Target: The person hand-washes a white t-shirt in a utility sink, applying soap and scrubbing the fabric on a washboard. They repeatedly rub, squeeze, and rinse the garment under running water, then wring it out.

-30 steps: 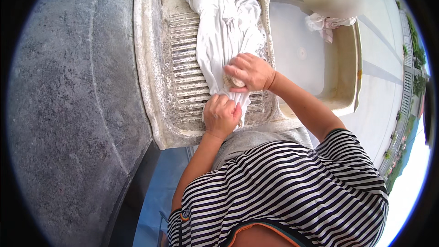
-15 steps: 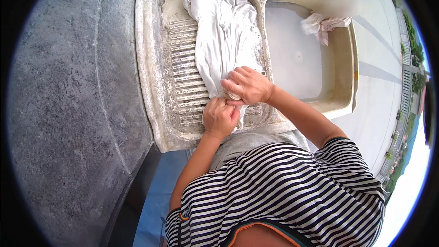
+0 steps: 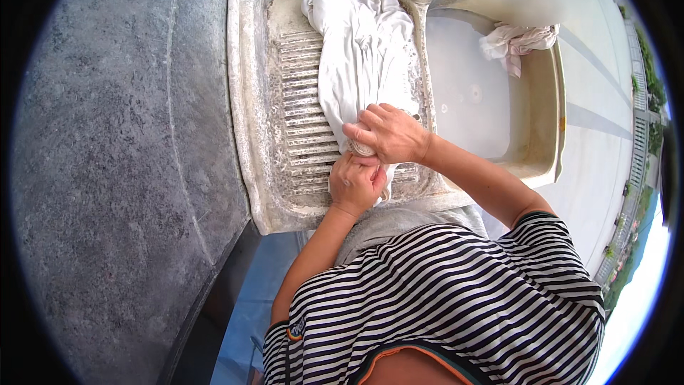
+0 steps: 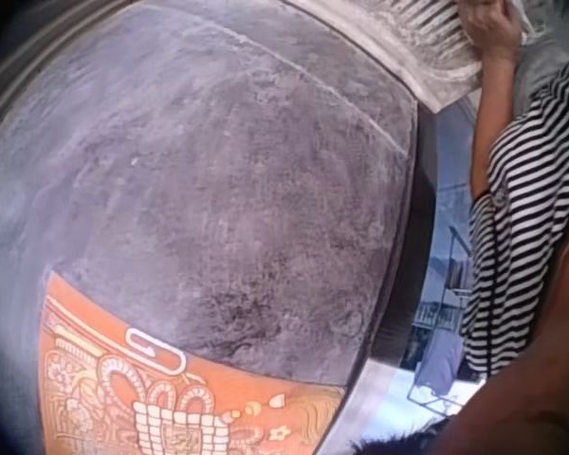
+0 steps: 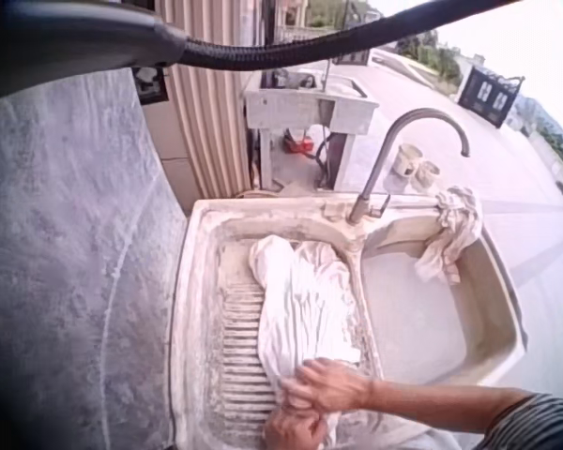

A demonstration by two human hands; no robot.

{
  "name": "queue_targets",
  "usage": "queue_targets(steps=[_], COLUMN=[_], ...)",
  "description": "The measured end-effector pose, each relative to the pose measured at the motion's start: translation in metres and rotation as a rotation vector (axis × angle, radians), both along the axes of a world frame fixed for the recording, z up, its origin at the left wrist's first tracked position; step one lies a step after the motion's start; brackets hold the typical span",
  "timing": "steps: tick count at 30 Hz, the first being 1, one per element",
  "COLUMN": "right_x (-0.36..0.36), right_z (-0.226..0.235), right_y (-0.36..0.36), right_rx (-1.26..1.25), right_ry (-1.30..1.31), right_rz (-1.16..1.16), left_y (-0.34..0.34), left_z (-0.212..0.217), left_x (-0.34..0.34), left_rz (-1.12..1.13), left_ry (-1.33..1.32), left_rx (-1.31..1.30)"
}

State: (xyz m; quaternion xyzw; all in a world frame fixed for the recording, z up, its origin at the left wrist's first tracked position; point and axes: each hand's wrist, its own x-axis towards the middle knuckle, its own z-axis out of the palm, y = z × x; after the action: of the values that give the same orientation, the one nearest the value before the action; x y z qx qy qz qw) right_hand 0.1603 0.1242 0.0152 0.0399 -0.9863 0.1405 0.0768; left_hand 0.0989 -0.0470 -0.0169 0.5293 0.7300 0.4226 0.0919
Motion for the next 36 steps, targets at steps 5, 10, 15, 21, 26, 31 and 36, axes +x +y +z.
queue_targets(steps=[5, 10, 15, 21, 26, 31, 36], right_x=[-0.115, -0.140, -0.023, -0.168, -0.181, -0.102, -0.088], right_z=[-0.048, -0.022, -0.007, -0.044, -0.023, -0.025, -0.063], right_y=[0.108, 0.091, -0.020, 0.092, 0.123, 0.163, 0.146], right_rx=[0.208, 0.125, -0.017, 0.145, -0.337, -0.267, 0.018], right_ry=[0.054, -0.251, -0.044, -0.219, -0.035, 0.034, -0.016], right_rz=[-0.453, -0.469, 0.003, -0.419, -0.664, -0.851, -0.759], left_y=[0.008, 0.009, -0.004, 0.008, -0.015, -0.048, 0.060], left_z=[0.008, 0.005, 0.004, 0.002, 0.001, -0.009, 0.029], left_x=[-0.002, -0.004, 0.002, 0.004, -0.035, -0.084, -0.100], left_rz=[-0.072, -0.079, -0.083, -0.093, 0.460, 0.654, 0.275], left_ry=[0.013, 0.043, 0.064, -0.032, -1.232, -0.726, 0.311], left_rx=[-0.110, -0.149, -0.073, -0.135, 0.075, -0.042, -0.101])
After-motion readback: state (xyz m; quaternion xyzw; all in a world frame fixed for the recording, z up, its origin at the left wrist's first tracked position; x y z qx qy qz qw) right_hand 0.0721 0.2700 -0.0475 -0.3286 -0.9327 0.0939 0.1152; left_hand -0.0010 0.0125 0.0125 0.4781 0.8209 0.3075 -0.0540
